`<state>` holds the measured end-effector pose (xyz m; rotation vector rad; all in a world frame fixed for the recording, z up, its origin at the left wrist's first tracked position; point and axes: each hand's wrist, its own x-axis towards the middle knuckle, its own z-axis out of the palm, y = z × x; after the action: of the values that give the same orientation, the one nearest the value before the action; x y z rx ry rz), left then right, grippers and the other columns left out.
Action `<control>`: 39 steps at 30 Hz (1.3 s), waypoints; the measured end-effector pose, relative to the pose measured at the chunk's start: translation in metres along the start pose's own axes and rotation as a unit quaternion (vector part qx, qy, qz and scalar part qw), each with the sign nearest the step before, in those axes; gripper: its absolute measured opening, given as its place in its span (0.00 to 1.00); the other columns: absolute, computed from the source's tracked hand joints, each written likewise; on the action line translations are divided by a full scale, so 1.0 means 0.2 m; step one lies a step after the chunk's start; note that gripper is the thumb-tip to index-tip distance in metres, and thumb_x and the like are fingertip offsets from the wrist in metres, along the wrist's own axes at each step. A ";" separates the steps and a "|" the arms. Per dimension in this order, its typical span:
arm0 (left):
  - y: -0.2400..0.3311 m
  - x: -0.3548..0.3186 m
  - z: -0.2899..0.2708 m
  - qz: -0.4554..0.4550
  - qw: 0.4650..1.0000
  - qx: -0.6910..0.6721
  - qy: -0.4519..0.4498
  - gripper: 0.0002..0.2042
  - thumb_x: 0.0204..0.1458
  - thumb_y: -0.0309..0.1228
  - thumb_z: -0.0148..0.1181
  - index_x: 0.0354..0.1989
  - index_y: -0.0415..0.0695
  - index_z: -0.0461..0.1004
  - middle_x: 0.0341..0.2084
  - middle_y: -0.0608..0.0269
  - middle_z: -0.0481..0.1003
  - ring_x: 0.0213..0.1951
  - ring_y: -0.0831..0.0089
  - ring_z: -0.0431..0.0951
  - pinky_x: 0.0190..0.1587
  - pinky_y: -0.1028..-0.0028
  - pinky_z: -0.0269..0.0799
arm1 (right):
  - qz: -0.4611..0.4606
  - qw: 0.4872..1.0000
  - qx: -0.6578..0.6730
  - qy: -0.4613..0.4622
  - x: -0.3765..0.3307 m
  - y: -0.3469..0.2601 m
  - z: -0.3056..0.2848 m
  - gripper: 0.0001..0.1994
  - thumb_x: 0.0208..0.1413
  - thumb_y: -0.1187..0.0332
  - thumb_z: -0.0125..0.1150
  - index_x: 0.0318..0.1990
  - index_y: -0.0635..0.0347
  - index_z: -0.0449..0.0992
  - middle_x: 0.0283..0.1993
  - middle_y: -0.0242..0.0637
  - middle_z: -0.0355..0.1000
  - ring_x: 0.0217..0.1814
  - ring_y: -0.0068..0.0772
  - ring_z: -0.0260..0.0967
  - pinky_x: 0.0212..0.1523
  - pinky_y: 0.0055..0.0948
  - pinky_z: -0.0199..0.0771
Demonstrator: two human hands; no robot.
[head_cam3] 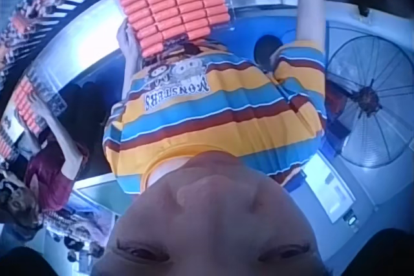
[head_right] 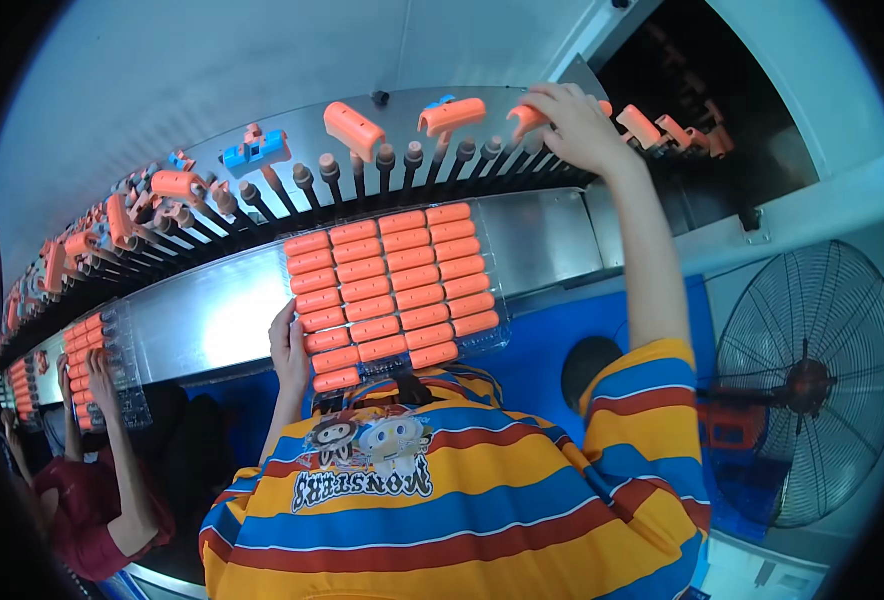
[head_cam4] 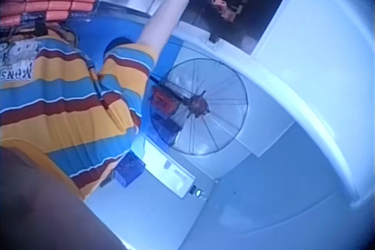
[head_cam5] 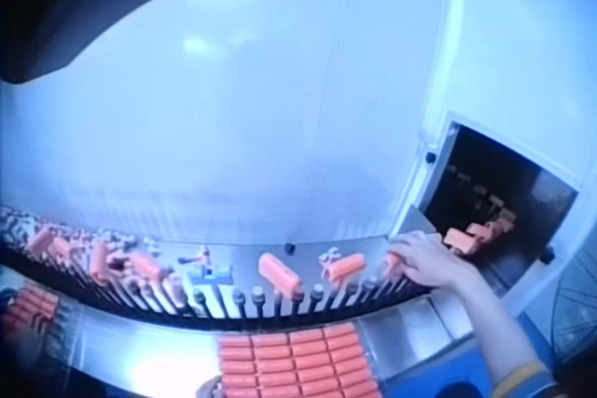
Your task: The person takes empty plastic trays from a container, fills them with plastic parts removed from a rotating line, and places the filled trays onto a conveyor belt.
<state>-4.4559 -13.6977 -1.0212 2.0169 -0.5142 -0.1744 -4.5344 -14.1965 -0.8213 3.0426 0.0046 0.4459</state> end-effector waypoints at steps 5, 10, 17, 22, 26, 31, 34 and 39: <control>0.03 0.01 0.00 -0.015 1.000 0.011 0.016 0.17 0.62 0.32 0.44 0.58 0.44 0.67 0.55 0.53 0.67 0.58 0.60 0.63 0.61 0.64 0.56 | 0.066 0.974 0.115 -0.181 0.30 -0.09 0.01 0.22 0.53 0.50 0.59 0.46 0.59 0.74 0.41 0.43 0.73 0.45 0.47 0.70 0.46 0.39 0.70; -0.01 0.02 0.00 0.003 1.000 0.017 0.019 0.17 0.61 0.30 0.46 0.58 0.43 0.67 0.54 0.53 0.68 0.57 0.59 0.64 0.61 0.64 0.57 | 0.040 0.997 -0.012 -0.057 0.36 -0.26 0.16 0.23 0.52 0.46 0.59 0.35 0.61 0.73 0.38 0.43 0.71 0.40 0.46 0.71 0.38 0.40 0.71; -0.03 0.02 0.01 0.024 0.999 0.024 0.030 0.16 0.60 0.29 0.47 0.57 0.43 0.68 0.52 0.53 0.69 0.54 0.59 0.66 0.59 0.64 0.59 | -0.068 0.979 0.028 0.188 0.21 -0.70 0.07 0.14 0.48 0.57 0.66 0.36 0.54 0.73 0.28 0.33 0.65 0.34 0.35 0.68 0.29 0.33 0.69; -0.01 0.06 0.01 0.010 0.999 0.030 -0.005 0.17 0.61 0.30 0.47 0.58 0.44 0.67 0.53 0.54 0.68 0.56 0.60 0.64 0.59 0.64 0.58 | -0.186 0.950 0.241 -0.061 -0.32 -1.27 0.42 0.20 0.46 0.48 0.65 0.32 0.57 0.72 0.28 0.35 0.68 0.31 0.37 0.70 0.29 0.34 0.70; 0.00 0.05 0.00 -0.003 1.000 0.001 0.002 0.17 0.61 0.31 0.47 0.59 0.44 0.66 0.54 0.53 0.67 0.58 0.59 0.63 0.61 0.64 0.57 | -0.165 0.951 0.245 -0.092 -0.45 -1.49 0.61 0.21 0.44 0.47 0.65 0.32 0.57 0.70 0.30 0.35 0.66 0.34 0.34 0.67 0.29 0.32 0.69; -0.07 0.00 -0.01 -0.012 1.000 -0.003 -0.002 0.18 0.61 0.31 0.46 0.59 0.43 0.67 0.54 0.54 0.68 0.57 0.60 0.64 0.61 0.65 0.56 | -0.134 0.958 0.237 -0.088 -0.48 -1.58 0.63 0.22 0.39 0.50 0.68 0.32 0.57 0.68 0.33 0.36 0.64 0.38 0.35 0.65 0.31 0.30 0.69; -0.07 -0.01 0.00 -0.005 1.000 -0.003 0.003 0.17 0.61 0.30 0.46 0.58 0.43 0.67 0.55 0.54 0.68 0.57 0.60 0.64 0.61 0.65 0.56 | -0.116 0.960 0.248 -0.066 -0.51 -1.58 0.64 0.22 0.40 0.51 0.68 0.32 0.57 0.68 0.34 0.36 0.64 0.38 0.35 0.66 0.31 0.30 0.69; -0.08 -0.01 0.00 -0.006 1.000 -0.019 0.005 0.18 0.60 0.30 0.46 0.59 0.43 0.66 0.55 0.53 0.67 0.58 0.59 0.64 0.62 0.64 0.57 | -0.120 0.949 0.269 -0.110 -0.51 -1.53 0.60 0.19 0.44 0.53 0.66 0.33 0.59 0.70 0.35 0.40 0.65 0.38 0.39 0.67 0.31 0.36 0.71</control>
<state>-4.4530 -13.6907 -1.0346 1.9842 -0.4887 -0.1793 -4.5953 -13.9006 -0.9849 3.5317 0.5687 0.0901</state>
